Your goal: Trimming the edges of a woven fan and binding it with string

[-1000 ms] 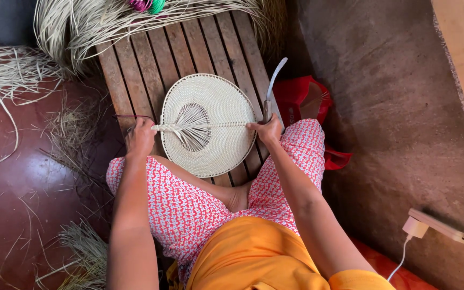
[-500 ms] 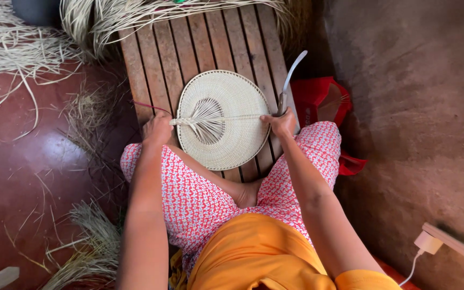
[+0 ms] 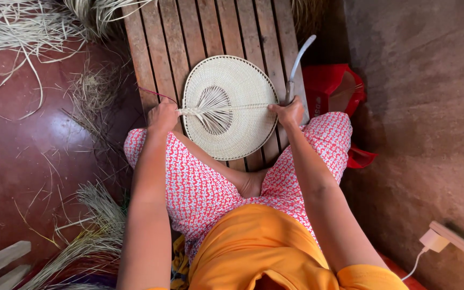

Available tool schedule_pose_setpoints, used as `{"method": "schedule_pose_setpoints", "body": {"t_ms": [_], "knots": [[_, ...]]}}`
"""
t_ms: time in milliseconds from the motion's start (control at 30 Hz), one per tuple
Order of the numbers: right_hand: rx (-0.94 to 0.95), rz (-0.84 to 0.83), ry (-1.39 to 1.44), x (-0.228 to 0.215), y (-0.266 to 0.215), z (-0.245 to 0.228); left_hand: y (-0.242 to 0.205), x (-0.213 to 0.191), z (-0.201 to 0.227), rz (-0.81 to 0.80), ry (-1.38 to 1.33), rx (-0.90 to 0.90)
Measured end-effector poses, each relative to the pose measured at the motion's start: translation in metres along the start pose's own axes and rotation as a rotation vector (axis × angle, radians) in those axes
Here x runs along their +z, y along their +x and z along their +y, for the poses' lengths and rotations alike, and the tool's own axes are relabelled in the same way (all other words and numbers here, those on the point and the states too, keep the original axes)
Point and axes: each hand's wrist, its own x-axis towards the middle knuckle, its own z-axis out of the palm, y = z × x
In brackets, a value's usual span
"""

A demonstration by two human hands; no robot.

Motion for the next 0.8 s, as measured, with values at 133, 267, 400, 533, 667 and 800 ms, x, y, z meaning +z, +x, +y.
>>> {"method": "schedule_pose_setpoints", "body": {"t_ms": [133,267,400,533,667,800], "knots": [[0.028,0.033,-0.117,-0.005,-0.012,-0.011,-0.003,0.000,0.002,0.026,0.024,0.037],[0.041,0.059,-0.125,-0.004,-0.019,-0.010,-0.007,-0.003,0.004,0.148,-0.027,0.008],[0.064,0.051,-0.122,-0.003,-0.019,-0.006,-0.056,-0.041,0.095,0.110,-0.252,-0.034],[0.066,0.053,-0.129,-0.004,-0.018,-0.007,0.006,0.051,0.166,0.063,-0.583,0.070],[0.095,-0.008,-0.116,-0.011,-0.023,-0.016,0.053,0.096,0.226,0.110,-0.659,0.102],[0.100,0.007,-0.119,-0.010,-0.020,-0.013,0.057,0.098,0.263,0.069,-0.554,0.039]]}}
